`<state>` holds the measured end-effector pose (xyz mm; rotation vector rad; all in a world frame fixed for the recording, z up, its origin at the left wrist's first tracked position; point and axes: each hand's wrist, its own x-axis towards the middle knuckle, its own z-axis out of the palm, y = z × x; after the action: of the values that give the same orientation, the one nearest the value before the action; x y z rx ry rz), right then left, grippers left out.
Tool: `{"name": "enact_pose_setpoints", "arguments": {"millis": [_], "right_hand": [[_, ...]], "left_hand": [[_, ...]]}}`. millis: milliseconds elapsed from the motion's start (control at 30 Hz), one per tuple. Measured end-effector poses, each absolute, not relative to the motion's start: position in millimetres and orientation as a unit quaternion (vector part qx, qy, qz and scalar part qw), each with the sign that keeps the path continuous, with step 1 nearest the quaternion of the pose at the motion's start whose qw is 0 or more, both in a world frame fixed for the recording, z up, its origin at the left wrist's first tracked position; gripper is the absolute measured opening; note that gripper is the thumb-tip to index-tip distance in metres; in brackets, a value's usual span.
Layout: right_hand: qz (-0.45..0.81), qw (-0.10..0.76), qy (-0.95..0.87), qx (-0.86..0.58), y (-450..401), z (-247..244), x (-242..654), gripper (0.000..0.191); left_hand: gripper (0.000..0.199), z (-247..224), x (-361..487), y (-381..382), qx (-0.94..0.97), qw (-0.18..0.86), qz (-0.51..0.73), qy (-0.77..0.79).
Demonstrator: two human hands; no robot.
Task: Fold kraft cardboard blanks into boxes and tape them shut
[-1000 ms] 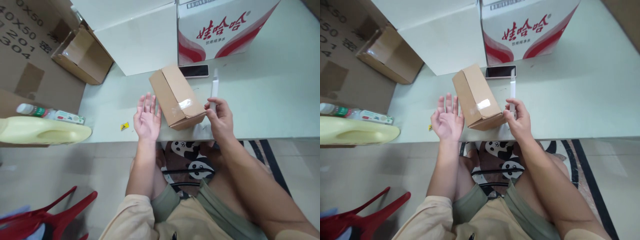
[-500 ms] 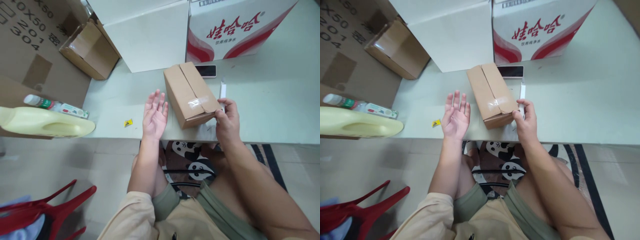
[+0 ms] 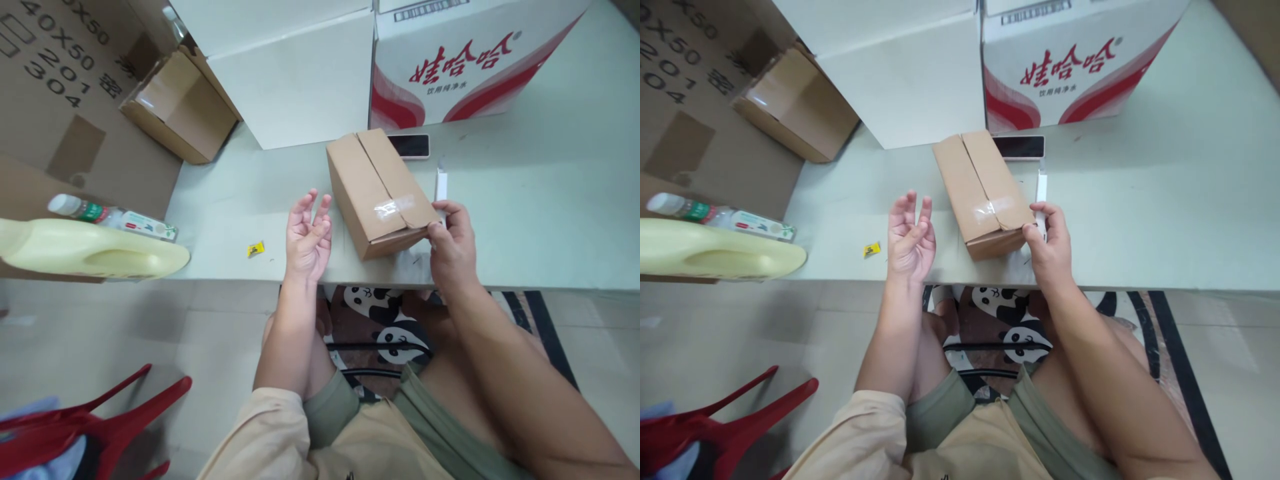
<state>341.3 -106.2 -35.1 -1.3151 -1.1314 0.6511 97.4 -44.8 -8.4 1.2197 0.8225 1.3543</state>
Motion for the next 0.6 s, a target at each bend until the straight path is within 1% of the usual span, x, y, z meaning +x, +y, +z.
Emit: {"name": "enact_pose_setpoints", "arguments": {"millis": [133, 333, 600], "right_hand": [[0.283, 0.616, -0.456, -0.577, -106.6, -28.5, 337.1, 0.034], [0.294, 0.622, -0.439, -0.577, -105.9, -25.7, 335.4, 0.032], [0.302, 0.633, -0.424, -0.573, -106.0, -25.6, 333.6, 0.037]], "left_hand": [[0.055, -7.0, 97.7, -46.1, 0.507, 0.548, 0.57, 0.343], [0.05, -6.0, 98.8, -47.2, 0.483, 0.566, 0.581, 0.33], [0.049, -6.5, 98.7, -49.7, 0.476, 0.569, 0.582, 0.332]]}}
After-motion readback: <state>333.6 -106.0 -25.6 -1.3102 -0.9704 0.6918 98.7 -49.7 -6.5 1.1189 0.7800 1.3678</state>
